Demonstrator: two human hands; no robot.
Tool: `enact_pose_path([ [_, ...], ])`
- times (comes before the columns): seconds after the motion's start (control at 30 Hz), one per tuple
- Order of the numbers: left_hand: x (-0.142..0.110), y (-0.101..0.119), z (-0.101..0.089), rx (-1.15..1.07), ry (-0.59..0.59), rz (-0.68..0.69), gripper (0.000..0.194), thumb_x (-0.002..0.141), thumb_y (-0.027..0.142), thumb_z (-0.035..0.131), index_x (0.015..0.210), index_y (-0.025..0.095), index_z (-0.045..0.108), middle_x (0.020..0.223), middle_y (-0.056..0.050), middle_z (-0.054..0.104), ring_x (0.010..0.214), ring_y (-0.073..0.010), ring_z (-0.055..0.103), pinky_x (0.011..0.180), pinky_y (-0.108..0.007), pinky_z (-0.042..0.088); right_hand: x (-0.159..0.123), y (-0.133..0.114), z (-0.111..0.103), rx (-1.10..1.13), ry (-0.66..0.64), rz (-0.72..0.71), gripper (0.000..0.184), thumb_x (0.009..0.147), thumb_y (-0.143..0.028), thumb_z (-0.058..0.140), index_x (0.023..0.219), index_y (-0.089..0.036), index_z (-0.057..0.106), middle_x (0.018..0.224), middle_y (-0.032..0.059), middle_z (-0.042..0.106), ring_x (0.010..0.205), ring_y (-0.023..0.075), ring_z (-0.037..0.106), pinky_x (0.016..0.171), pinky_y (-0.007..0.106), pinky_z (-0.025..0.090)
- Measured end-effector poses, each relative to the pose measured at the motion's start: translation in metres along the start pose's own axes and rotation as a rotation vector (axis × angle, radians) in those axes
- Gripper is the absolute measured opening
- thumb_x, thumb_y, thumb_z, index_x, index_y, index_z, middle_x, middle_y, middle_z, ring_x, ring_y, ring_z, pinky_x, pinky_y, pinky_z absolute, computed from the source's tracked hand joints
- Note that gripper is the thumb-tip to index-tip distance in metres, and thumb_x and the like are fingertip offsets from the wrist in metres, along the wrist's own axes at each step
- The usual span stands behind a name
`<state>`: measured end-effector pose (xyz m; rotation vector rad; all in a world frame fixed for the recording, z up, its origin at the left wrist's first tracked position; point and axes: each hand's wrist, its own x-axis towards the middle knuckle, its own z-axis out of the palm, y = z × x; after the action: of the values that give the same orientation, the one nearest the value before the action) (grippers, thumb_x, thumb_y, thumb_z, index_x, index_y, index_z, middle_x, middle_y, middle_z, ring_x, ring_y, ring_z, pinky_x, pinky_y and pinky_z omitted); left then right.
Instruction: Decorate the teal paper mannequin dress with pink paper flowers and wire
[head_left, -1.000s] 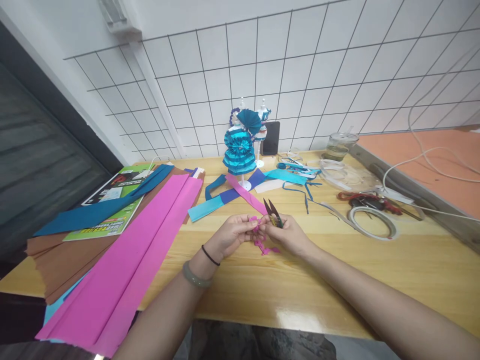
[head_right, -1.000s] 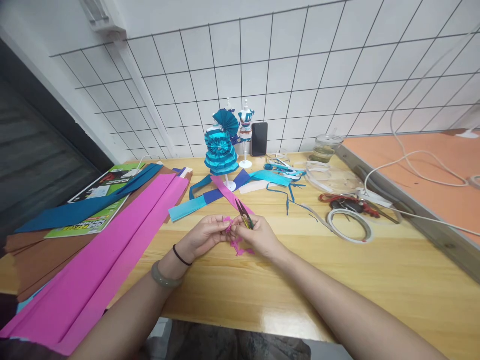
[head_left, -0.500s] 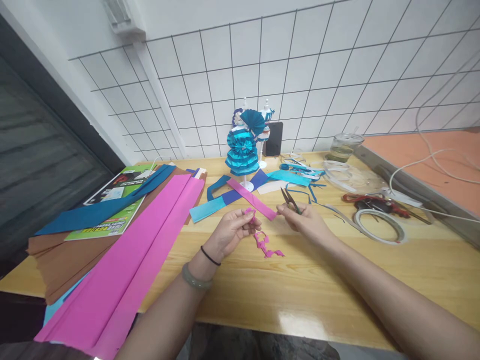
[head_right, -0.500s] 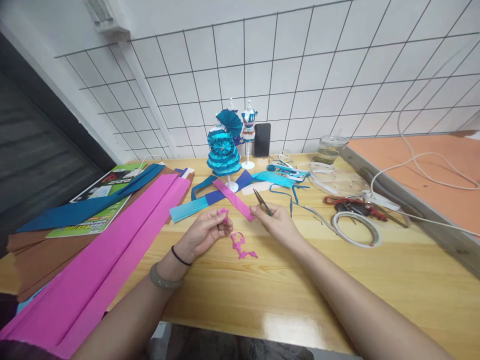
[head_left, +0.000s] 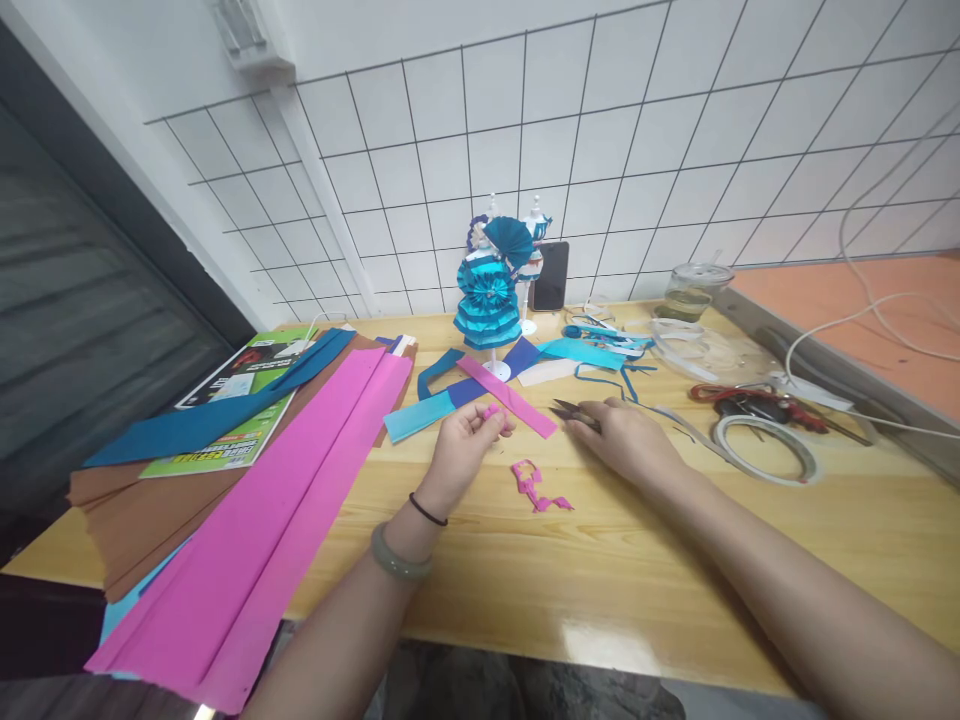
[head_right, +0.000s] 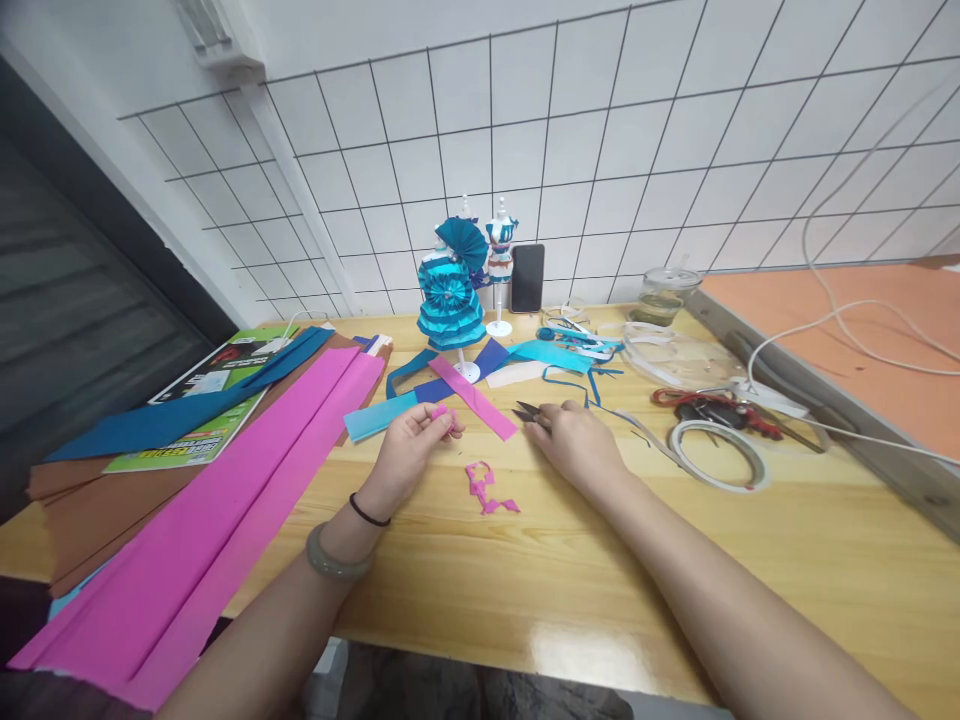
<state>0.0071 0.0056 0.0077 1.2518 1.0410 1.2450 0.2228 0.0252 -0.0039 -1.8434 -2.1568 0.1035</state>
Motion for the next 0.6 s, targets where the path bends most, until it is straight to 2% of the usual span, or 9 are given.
enact_pose_path([
  [0.07, -0.002, 0.001, 0.002, 0.027, -0.026, 0.002, 0.020, 0.072, 0.035, 0.060, 0.071, 0.015, 0.056, 0.069, -0.003, 0.062, 0.067, -0.0125, 0.057, 0.067, -0.024, 0.042, -0.003, -0.014, -0.004, 0.164, 0.099, -0.085, 0.033, 0.080, -0.040, 0.049, 0.096, -0.016, 0.065, 0.096, 0.0152, 0.062, 0.094, 0.0293, 0.056, 0.080, 0.038, 0.041],
  [0.1, -0.003, 0.001, 0.002, 0.040, -0.050, 0.003, 0.021, 0.072, 0.035, 0.059, 0.072, 0.015, 0.056, 0.070, -0.003, 0.062, 0.068, -0.0127, 0.057, 0.068, -0.024, 0.042, -0.005, -0.022, -0.007, 0.310, 0.129, -0.118, 0.034, 0.080, -0.040, 0.050, 0.099, -0.016, 0.064, 0.102, 0.0145, 0.061, 0.099, 0.0288, 0.053, 0.084, 0.039, 0.040],
  [0.13, -0.004, 0.001, 0.003, 0.051, -0.076, 0.008, 0.021, 0.073, 0.035, 0.059, 0.074, 0.015, 0.056, 0.071, -0.003, 0.062, 0.070, -0.0130, 0.057, 0.069, -0.025, 0.043, -0.006, -0.031, -0.009, 0.505, 0.106, -0.151, 0.035, 0.080, -0.040, 0.051, 0.104, -0.017, 0.062, 0.106, 0.0128, 0.060, 0.102, 0.0267, 0.053, 0.085, 0.037, 0.041],
  [0.2, -0.006, -0.001, 0.003, 0.074, -0.127, 0.038, 0.021, 0.074, 0.035, 0.057, 0.077, 0.015, 0.056, 0.075, -0.004, 0.062, 0.073, -0.0134, 0.057, 0.071, -0.025, 0.043, -0.010, -0.047, -0.011, 0.914, -0.042, -0.169, 0.036, 0.082, -0.041, 0.049, 0.109, -0.018, 0.058, 0.107, 0.0095, 0.061, 0.098, 0.0222, 0.057, 0.082, 0.034, 0.045],
  [0.27, -0.007, -0.003, 0.002, 0.105, -0.164, 0.084, 0.020, 0.076, 0.034, 0.055, 0.080, 0.014, 0.056, 0.078, -0.004, 0.061, 0.076, -0.0137, 0.056, 0.072, -0.025, 0.042, -0.012, -0.060, -0.010, 1.137, -0.185, -0.164, 0.037, 0.079, -0.040, 0.054, 0.109, -0.019, 0.057, 0.105, 0.0075, 0.062, 0.093, 0.0203, 0.059, 0.080, 0.033, 0.048],
  [0.33, -0.008, -0.005, 0.002, 0.150, -0.191, 0.126, 0.019, 0.077, 0.033, 0.053, 0.079, 0.014, 0.055, 0.080, -0.003, 0.060, 0.078, -0.0139, 0.055, 0.072, -0.024, 0.042, -0.013, -0.066, -0.006, 1.227, -0.256, -0.128, 0.039, 0.074, -0.040, 0.060, 0.106, -0.019, 0.059, 0.101, 0.0063, 0.064, 0.089, 0.0199, 0.060, 0.076, 0.033, 0.049],
  [0.43, -0.008, -0.006, 0.000, 0.229, -0.222, 0.164, 0.019, 0.079, 0.032, 0.051, 0.078, 0.014, 0.054, 0.079, -0.003, 0.058, 0.078, -0.0133, 0.054, 0.072, -0.024, 0.042, -0.013, -0.066, 0.001, 1.284, -0.268, -0.092, 0.037, 0.071, -0.040, 0.063, 0.102, -0.020, 0.061, 0.096, 0.0050, 0.066, 0.086, 0.0191, 0.060, 0.071, 0.031, 0.050],
  [0.6, -0.010, -0.005, -0.001, 0.341, -0.195, 0.189, 0.020, 0.079, 0.033, 0.051, 0.076, 0.014, 0.056, 0.075, -0.002, 0.059, 0.073, -0.0125, 0.054, 0.067, -0.023, 0.042, -0.012, -0.065, 0.008, 1.309, -0.139, -0.114, 0.027, 0.069, -0.037, 0.065, 0.087, -0.018, 0.066, 0.084, 0.0039, 0.068, 0.076, 0.0168, 0.061, 0.071, 0.030, 0.048],
])
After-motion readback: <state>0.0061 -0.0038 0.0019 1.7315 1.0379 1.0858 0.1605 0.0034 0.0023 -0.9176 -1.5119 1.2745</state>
